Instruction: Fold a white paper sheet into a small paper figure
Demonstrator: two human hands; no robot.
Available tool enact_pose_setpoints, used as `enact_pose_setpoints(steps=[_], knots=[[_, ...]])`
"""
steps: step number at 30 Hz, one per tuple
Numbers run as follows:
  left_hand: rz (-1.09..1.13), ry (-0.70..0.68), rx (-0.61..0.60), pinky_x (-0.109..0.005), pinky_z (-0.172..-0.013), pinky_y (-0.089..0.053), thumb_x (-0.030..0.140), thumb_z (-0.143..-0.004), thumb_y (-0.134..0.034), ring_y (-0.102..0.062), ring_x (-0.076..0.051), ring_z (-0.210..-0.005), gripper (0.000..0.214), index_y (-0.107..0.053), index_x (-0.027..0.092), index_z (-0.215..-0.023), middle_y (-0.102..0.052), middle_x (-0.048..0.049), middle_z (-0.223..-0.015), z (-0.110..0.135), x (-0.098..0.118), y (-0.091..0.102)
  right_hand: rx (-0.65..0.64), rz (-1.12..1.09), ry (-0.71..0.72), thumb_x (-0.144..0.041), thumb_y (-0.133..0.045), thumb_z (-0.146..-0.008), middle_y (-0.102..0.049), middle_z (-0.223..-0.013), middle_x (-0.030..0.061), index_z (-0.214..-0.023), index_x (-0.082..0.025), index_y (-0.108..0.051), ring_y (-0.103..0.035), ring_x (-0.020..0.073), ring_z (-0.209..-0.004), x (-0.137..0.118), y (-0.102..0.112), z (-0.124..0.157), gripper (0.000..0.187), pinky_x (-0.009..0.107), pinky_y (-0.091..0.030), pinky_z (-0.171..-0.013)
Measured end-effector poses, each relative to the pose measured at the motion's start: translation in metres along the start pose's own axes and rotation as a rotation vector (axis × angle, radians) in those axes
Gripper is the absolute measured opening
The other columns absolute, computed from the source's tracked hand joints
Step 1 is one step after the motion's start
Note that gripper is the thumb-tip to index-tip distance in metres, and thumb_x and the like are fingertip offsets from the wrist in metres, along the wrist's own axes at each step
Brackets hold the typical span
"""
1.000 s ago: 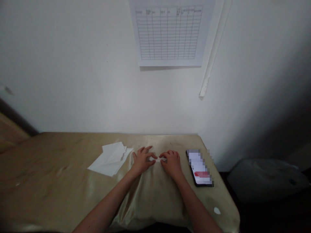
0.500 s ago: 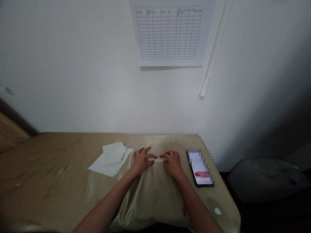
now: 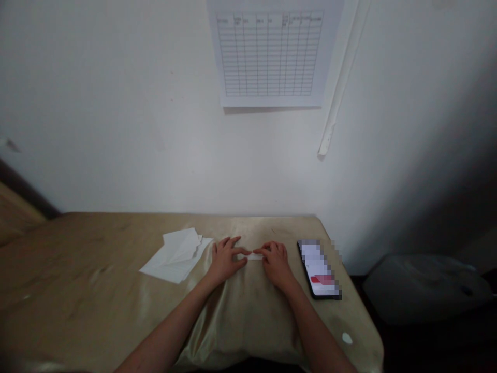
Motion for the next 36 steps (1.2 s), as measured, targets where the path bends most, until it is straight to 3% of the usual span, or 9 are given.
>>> enact_pose_setpoints(steps=[7,11,14,27,30,34,36], knots=[[0.017,-0.036,0.005,-0.073,-0.119,-0.006,0.044,-0.083,-0.076,-0.029,-0.037,-0.149,0.028,-0.076,0.046,-0.112,-0.051,-0.0002,-0.153,0.001,0.003,-0.001,0.03,0.01,0.014,-0.005,-0.05,-0.087,-0.064,-0.124,0.0052,-0.122,-0.036,-0.073,-0.048,0.0235,-0.122,-0.001,0.0,0.002,0.052,0.039,-0.033,-0.111],[0.024,-0.076,0.029,-0.069,-0.12,-0.009,0.04,-0.084,-0.077,-0.032,-0.035,-0.146,0.024,-0.077,0.043,-0.109,-0.053,0.0004,-0.151,-0.001,0.004,-0.002,0.059,-0.033,0.009,-0.021,-0.055,-0.095,-0.065,-0.121,0.0062,-0.115,-0.033,-0.076,-0.049,0.0247,-0.121,0.002,0.0,0.001,0.032,0.041,-0.035,-0.11],[0.026,-0.13,0.051,-0.066,-0.121,-0.012,0.038,-0.086,-0.076,-0.034,-0.033,-0.144,0.025,-0.077,0.042,-0.11,-0.054,0.0013,-0.15,-0.001,0.007,-0.001,0.128,-0.09,0.012,-0.029,-0.054,-0.098,-0.067,-0.117,0.0088,-0.112,-0.027,-0.078,-0.051,0.0251,-0.118,0.003,0.004,0.0,0.027,0.04,-0.038,-0.108],[-0.027,-0.245,0.157,-0.067,-0.123,-0.006,0.028,-0.092,-0.068,-0.034,-0.031,-0.144,0.03,-0.074,0.045,-0.116,-0.052,0.0016,-0.15,0.004,0.019,0.014,0.178,-0.285,-0.031,-0.023,-0.068,-0.086,-0.071,-0.104,0.0085,-0.093,-0.022,-0.078,-0.057,0.0247,-0.114,-0.003,0.011,0.003,0.012,0.039,-0.042,-0.106],[0.027,-0.242,0.217,-0.063,-0.123,-0.012,0.032,-0.092,-0.069,-0.038,-0.03,-0.141,0.035,-0.069,0.045,-0.125,-0.054,-0.0007,-0.148,0.003,0.018,0.012,0.205,-0.342,-0.074,-0.022,-0.068,-0.083,-0.07,-0.101,0.0086,-0.089,-0.021,-0.076,-0.061,0.0236,-0.106,-0.001,0.013,0.004,0.01,0.037,-0.046,-0.101],[0.154,-0.205,0.334,-0.054,-0.117,-0.032,0.034,-0.087,-0.075,-0.048,-0.029,-0.131,0.056,-0.059,0.033,-0.14,-0.06,-0.0075,-0.137,0.001,0.013,0.008,0.263,-0.415,-0.087,-0.025,-0.068,-0.082,-0.07,-0.097,0.0078,-0.087,-0.021,-0.076,-0.064,0.024,-0.1,-0.001,0.016,0.005,0.011,0.038,-0.048,-0.097],[0.183,-0.19,0.369,-0.054,-0.114,-0.034,0.036,-0.084,-0.078,-0.05,-0.029,-0.128,0.04,-0.071,0.031,-0.123,-0.063,-0.007,-0.133,0.001,0.012,0.005,0.297,-0.443,-0.084,-0.028,-0.068,-0.081,-0.07,-0.096,0.0079,-0.087,-0.021,-0.075,-0.064,0.0245,-0.1,-0.001,0.017,0.005,0.012,0.039,-0.048,-0.097]])
Point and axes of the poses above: each hand's wrist, its own z-axis away from the middle knuckle, its own y-axis out of the back of the hand, x = y × z, the point moved 5 cm from there along -z, towards the middle knuckle
